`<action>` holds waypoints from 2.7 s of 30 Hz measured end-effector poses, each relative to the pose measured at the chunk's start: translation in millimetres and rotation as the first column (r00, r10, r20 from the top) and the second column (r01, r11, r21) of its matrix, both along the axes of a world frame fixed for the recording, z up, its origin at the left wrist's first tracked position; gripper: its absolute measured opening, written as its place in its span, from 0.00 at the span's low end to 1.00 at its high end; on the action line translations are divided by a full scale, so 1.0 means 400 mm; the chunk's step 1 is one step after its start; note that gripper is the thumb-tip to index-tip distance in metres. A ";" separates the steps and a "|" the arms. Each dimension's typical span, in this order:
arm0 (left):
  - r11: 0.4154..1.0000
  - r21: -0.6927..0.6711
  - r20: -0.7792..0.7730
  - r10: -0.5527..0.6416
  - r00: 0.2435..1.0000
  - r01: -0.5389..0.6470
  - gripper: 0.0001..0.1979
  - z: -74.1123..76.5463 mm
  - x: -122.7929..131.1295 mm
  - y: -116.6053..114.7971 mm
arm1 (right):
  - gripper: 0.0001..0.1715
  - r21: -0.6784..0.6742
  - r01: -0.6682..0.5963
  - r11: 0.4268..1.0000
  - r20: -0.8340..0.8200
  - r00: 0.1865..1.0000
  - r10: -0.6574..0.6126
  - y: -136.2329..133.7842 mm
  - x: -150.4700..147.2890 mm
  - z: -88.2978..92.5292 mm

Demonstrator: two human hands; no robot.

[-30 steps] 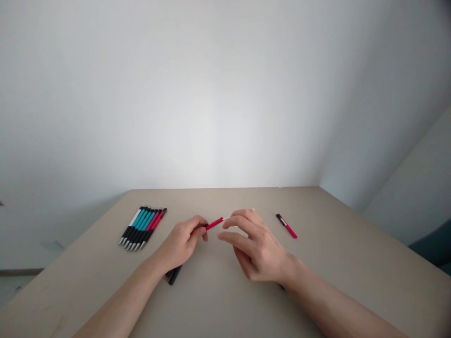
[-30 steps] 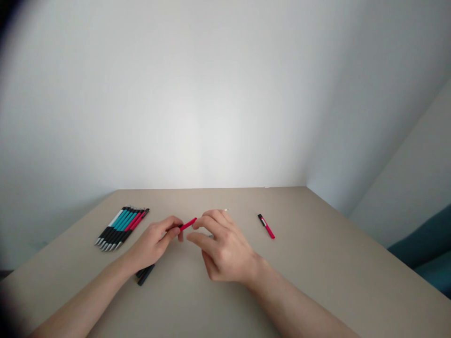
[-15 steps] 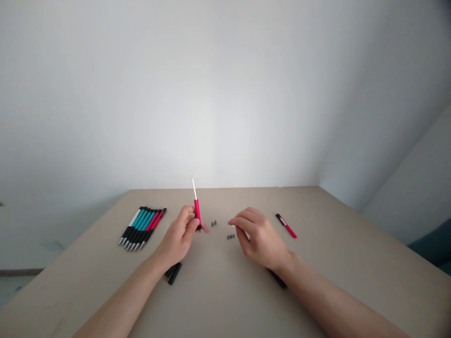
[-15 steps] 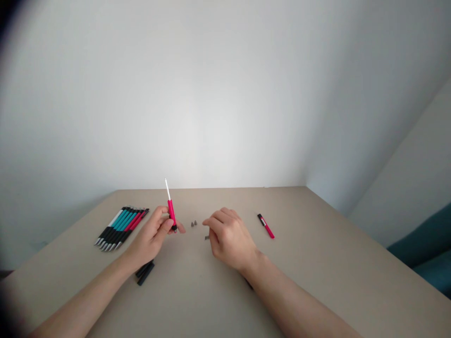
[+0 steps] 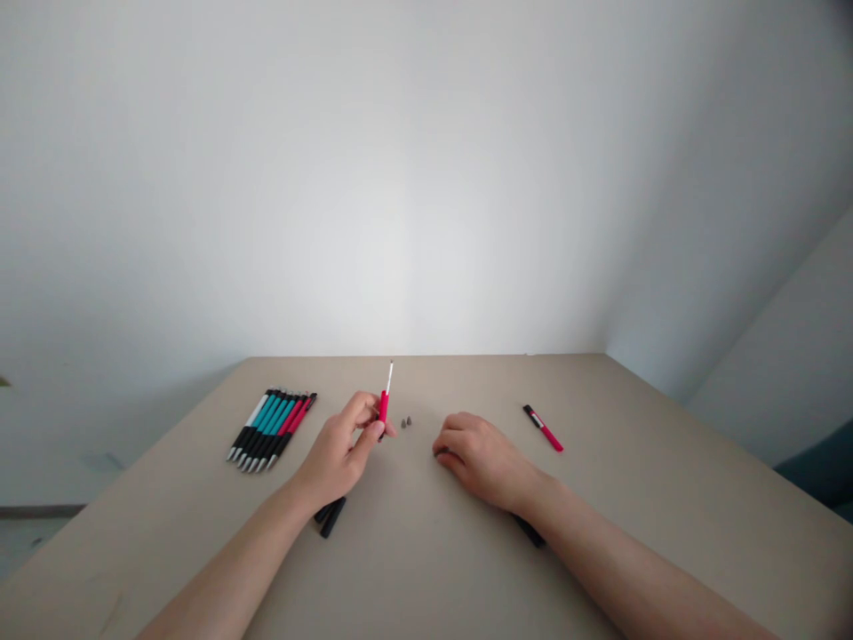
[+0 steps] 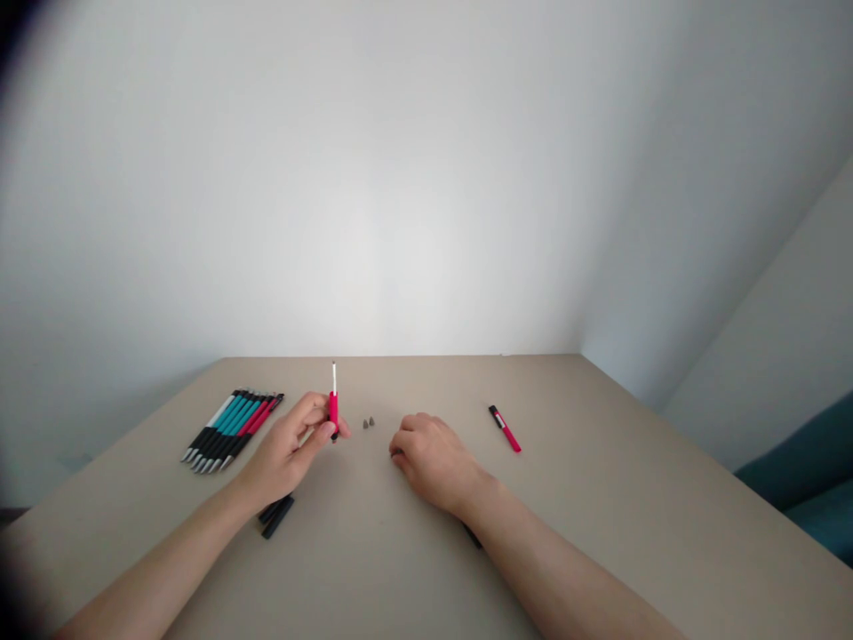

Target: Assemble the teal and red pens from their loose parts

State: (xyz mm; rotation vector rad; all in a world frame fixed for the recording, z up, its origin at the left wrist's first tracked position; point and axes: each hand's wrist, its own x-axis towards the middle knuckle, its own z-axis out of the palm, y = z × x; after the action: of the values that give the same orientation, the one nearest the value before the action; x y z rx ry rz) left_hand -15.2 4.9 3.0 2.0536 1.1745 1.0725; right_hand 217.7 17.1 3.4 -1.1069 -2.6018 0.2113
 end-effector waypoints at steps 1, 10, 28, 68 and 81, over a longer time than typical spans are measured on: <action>1.000 0.007 -0.008 -0.008 1.000 0.008 0.06 0.001 0.000 0.000 | 0.08 -0.013 0.007 1.000 -0.001 1.000 -0.007 0.001 0.000 0.001; 0.999 0.017 -0.054 -0.048 0.997 0.049 0.07 0.004 -0.001 0.000 | 0.08 0.003 -0.007 1.000 0.017 1.000 0.007 0.007 -0.001 -0.001; 0.998 -0.007 -0.058 -0.067 0.996 0.067 0.08 0.005 -0.003 -0.002 | 0.06 0.030 -0.061 0.998 -0.062 0.996 0.063 -0.005 -0.015 -0.007; 0.998 -0.051 -0.237 -0.053 0.970 0.042 0.07 -0.004 -0.004 0.008 | 0.17 -0.445 0.030 0.895 -0.853 0.290 -0.434 0.011 0.007 0.003; 0.997 -0.060 -0.246 -0.056 0.968 0.042 0.07 -0.008 -0.007 0.007 | 0.15 -0.440 0.029 0.898 -0.859 0.278 -0.430 0.009 0.007 0.002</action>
State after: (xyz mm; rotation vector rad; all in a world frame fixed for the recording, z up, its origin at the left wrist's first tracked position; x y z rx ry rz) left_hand -17.8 7.7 -0.3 2.2086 1.2500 0.7678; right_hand 220.6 20.6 4.1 -0.9720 -1.2792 0.9676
